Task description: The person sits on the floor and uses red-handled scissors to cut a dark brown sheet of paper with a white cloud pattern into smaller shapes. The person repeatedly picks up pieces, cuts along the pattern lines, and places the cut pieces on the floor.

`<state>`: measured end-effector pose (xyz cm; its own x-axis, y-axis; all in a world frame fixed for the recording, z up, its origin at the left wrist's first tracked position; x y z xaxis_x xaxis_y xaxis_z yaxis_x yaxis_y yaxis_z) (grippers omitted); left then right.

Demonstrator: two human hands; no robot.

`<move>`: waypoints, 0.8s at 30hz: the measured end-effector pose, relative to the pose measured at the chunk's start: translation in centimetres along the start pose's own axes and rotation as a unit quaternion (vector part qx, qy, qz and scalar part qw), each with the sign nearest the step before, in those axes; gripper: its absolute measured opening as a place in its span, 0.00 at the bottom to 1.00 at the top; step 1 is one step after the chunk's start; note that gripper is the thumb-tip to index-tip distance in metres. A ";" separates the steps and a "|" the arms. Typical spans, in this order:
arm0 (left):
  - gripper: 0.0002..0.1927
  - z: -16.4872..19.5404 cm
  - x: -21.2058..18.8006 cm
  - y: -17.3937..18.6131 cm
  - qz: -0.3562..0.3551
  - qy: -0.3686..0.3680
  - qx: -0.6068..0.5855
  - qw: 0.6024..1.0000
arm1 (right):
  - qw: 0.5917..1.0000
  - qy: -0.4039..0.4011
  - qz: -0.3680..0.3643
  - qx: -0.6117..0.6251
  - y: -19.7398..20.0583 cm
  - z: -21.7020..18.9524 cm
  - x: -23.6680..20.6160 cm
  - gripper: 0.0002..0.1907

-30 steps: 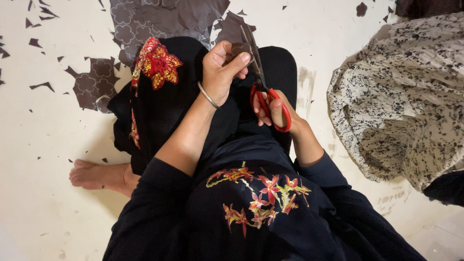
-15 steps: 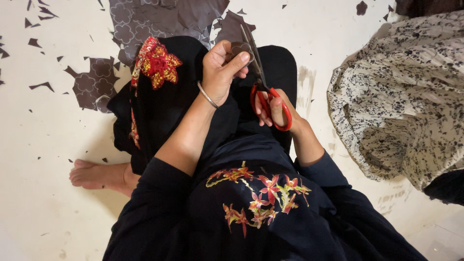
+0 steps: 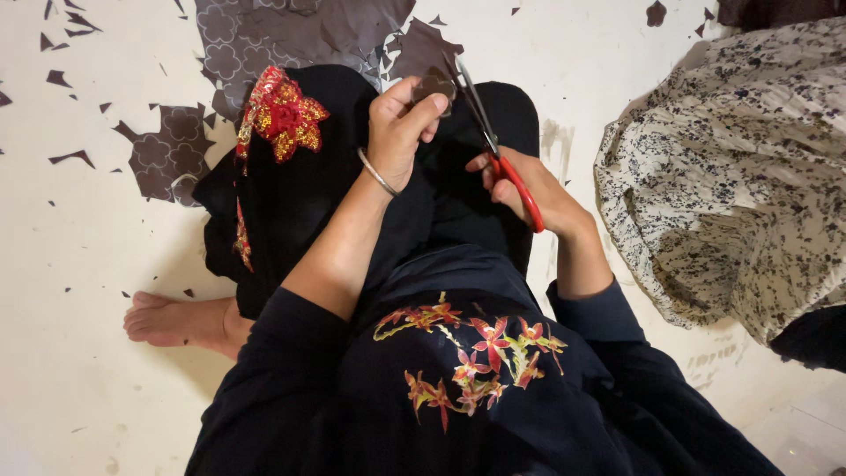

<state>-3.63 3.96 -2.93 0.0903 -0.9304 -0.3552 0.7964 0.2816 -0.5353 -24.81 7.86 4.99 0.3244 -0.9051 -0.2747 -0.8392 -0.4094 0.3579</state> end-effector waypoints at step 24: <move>0.03 1.0 -0.9 -0.6 -0.036 -0.171 0.224 0.959 | 0.997 -0.006 -0.063 0.038 0.7 -0.2 -0.1 0.50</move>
<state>-3.55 4.39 -1.53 0.1557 -0.9877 -0.0158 0.9780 0.1564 -0.1383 -25.38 7.65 5.49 0.4236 -0.8457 -0.3246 -0.8233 -0.5089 0.2513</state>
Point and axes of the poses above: each hand's wrist, its own x-axis towards the middle knuckle, its own y-axis out of the back of the hand, z = x × y, the point moved 2 cm from there along x, towards the middle knuckle, and after that the axes turned 15 degrees about z, right-handed, at the moved point
